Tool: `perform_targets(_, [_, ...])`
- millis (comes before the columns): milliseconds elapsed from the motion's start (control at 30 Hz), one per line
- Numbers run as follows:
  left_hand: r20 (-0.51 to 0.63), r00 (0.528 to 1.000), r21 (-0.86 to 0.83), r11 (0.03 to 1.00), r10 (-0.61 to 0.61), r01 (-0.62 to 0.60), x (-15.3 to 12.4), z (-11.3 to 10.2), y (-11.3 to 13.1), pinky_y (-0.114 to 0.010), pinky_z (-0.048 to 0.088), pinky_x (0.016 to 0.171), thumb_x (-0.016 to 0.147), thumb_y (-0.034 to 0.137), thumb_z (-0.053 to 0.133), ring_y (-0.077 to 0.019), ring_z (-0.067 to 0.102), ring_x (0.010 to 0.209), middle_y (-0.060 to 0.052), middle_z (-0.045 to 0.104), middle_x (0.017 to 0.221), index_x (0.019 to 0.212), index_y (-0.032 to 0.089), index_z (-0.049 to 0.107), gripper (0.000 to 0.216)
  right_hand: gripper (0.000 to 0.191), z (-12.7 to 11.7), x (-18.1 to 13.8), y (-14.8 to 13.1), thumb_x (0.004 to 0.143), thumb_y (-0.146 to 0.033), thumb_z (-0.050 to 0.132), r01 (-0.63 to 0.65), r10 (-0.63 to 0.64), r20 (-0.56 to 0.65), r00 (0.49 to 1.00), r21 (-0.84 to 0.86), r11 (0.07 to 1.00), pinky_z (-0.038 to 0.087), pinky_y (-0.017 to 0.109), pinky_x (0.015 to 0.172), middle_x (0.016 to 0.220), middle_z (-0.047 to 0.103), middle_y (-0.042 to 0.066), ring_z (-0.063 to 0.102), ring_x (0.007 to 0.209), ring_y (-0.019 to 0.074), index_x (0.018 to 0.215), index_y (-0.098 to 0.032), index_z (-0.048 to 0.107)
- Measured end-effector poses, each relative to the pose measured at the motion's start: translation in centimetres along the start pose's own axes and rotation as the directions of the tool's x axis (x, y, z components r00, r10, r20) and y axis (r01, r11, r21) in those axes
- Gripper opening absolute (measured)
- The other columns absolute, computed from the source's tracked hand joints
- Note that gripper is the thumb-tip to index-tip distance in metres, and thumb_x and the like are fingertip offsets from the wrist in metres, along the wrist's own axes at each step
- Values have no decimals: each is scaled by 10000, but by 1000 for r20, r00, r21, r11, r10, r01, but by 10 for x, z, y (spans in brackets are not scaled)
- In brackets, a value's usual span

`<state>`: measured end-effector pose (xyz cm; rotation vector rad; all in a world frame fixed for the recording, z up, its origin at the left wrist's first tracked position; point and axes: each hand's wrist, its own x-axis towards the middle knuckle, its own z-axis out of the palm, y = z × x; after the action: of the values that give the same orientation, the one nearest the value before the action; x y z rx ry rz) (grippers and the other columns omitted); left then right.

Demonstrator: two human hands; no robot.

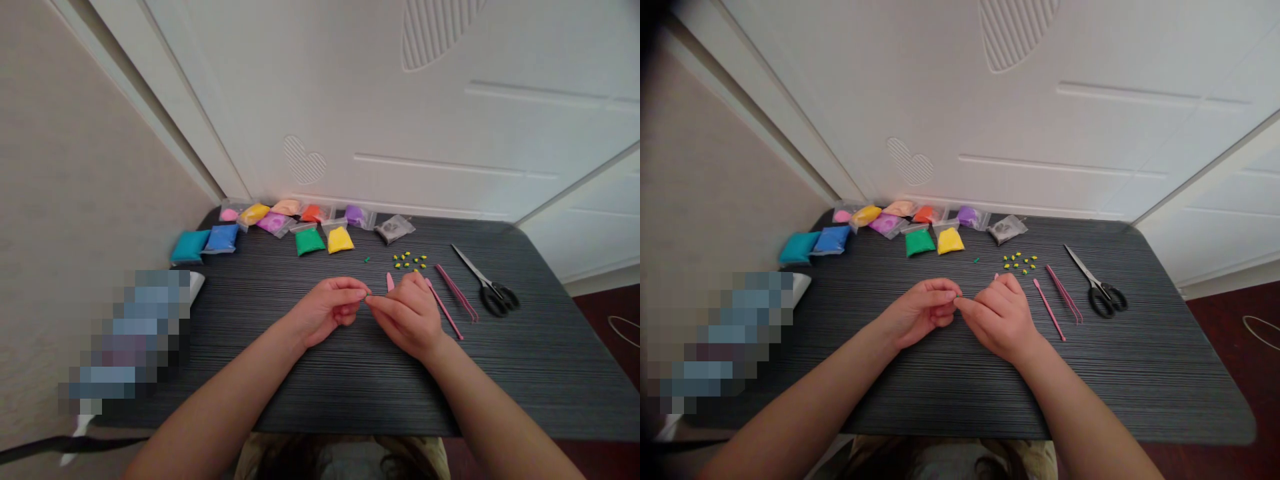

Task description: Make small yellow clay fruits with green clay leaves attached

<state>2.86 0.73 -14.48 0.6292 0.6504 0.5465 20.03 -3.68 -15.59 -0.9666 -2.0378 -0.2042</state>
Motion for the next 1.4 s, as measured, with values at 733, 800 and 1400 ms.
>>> perform_targets(733, [-2, 1000, -82, 997, 9, -9, 0, 2, -5, -160, 161, 408, 675, 202, 666, -32, 304, 474, 45, 365, 535, 727, 128, 596, 114, 207, -1, 0, 2, 733, -147, 617, -89, 89, 27, 996, 13, 996, 387, 304, 674, 673, 601, -28, 519, 620, 98, 920, -235, 614])
perform_targets(800, [-4, 1000, -77, 997, 8, -8, 0, 2, -5, -162, 156, 411, 678, 202, 666, -31, 303, 476, 44, 367, 546, 728, 129, 594, 114, 207, -1, 0, 2, 732, -144, 616, -93, 93, 32, 995, 19, 995, 387, 304, 668, 680, 605, -24, 523, 625, 100, 921, -230, 611])
perform_targets(1400, [-2, 996, 59, 994, 90, -90, 0, 3, -6, -179, 143, 424, 720, 236, 635, -24, 265, 463, 58, 347, 546, 769, 143, 570, 123, 180, 0, 3, -2, 715, -132, 630, -138, 137, 32, 990, 38, 990, 392, 301, 649, 713, 615, -4, 528, 644, 115, 871, -218, 605])
